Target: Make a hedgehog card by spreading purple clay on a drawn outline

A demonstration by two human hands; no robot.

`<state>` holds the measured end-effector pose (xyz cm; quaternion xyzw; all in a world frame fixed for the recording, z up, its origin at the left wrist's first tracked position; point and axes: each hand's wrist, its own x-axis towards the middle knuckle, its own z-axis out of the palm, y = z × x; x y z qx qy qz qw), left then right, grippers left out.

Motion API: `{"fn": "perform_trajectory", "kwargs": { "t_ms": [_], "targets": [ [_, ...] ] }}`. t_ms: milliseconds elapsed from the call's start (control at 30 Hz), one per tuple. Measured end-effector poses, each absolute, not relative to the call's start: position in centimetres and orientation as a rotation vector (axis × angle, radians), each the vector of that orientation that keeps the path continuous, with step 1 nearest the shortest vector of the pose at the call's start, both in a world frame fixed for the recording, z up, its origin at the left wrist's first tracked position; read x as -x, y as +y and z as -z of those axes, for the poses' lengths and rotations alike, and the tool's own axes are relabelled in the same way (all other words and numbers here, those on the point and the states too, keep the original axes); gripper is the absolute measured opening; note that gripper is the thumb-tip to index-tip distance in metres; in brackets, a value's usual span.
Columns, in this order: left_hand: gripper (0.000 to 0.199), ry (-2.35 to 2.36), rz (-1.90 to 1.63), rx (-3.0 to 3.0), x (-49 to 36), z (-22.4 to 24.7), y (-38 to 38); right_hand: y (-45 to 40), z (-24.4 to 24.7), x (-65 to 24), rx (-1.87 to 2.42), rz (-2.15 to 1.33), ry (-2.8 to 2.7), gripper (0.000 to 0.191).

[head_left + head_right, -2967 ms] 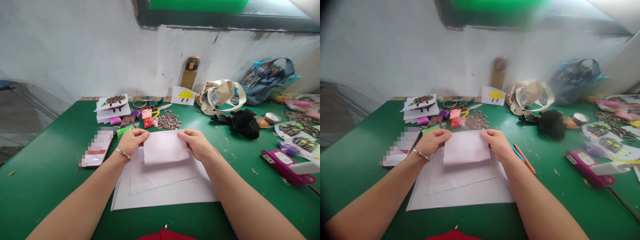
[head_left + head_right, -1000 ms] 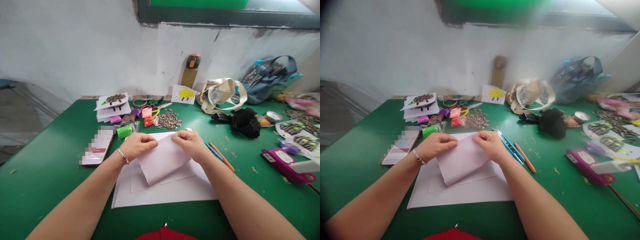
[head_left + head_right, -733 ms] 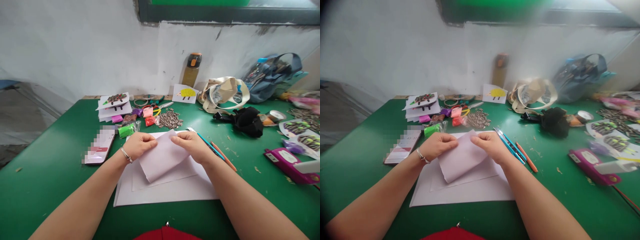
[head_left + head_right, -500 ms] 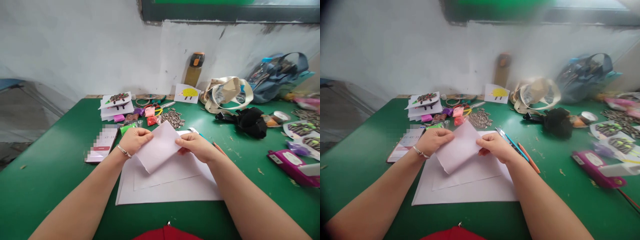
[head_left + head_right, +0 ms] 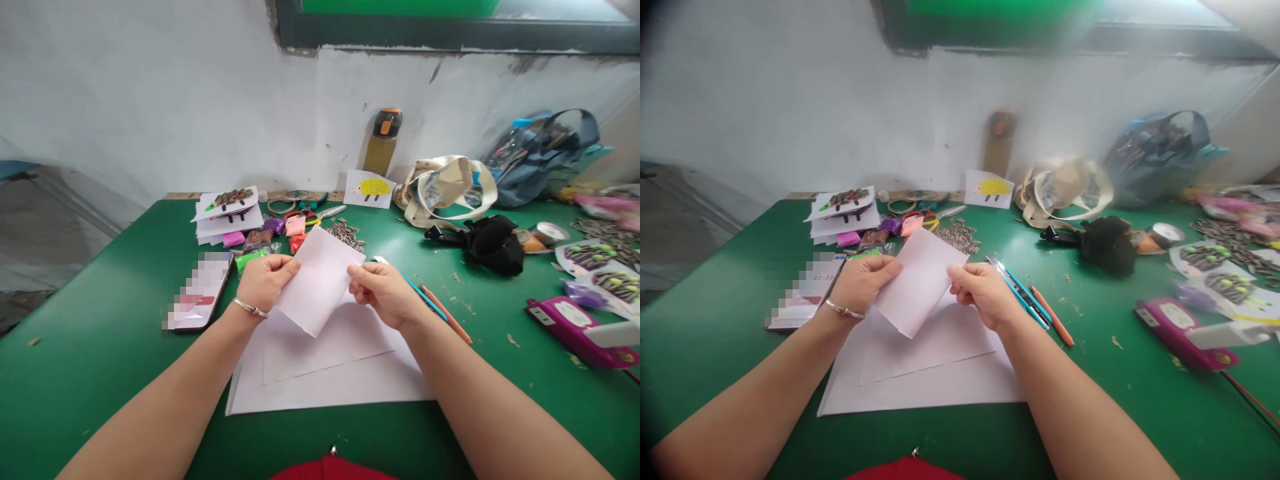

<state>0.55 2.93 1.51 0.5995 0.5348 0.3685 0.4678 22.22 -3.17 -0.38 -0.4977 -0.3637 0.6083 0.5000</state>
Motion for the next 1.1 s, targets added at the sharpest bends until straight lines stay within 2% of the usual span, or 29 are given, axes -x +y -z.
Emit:
{"fn": "perform_trajectory", "kwargs": {
  "t_ms": [433, 567, 700, 1100],
  "targets": [
    [0.044, 1.315, -0.955, -1.398, -0.8, -1.5, 2.7, -4.0, 0.9, -19.8, 1.250, -1.542, -0.984, 0.042],
    [0.044, 1.314, -0.979, -1.432, -0.7, -1.4, 2.7, -4.2, 0.9, -19.4, 1.225, -1.502, -0.948, 0.041],
    [0.041, 1.324, -1.013, -1.457, -0.8, -1.3, 2.6, -4.6, 0.9, -18.9, 1.237, -1.627, -0.983, 0.039],
    [0.035, 1.341, -1.056, -1.508, -0.8, -0.9, 2.7, -5.3, 0.2, -17.9, 1.296, -1.702, -1.092, 0.037]
  ]
}}
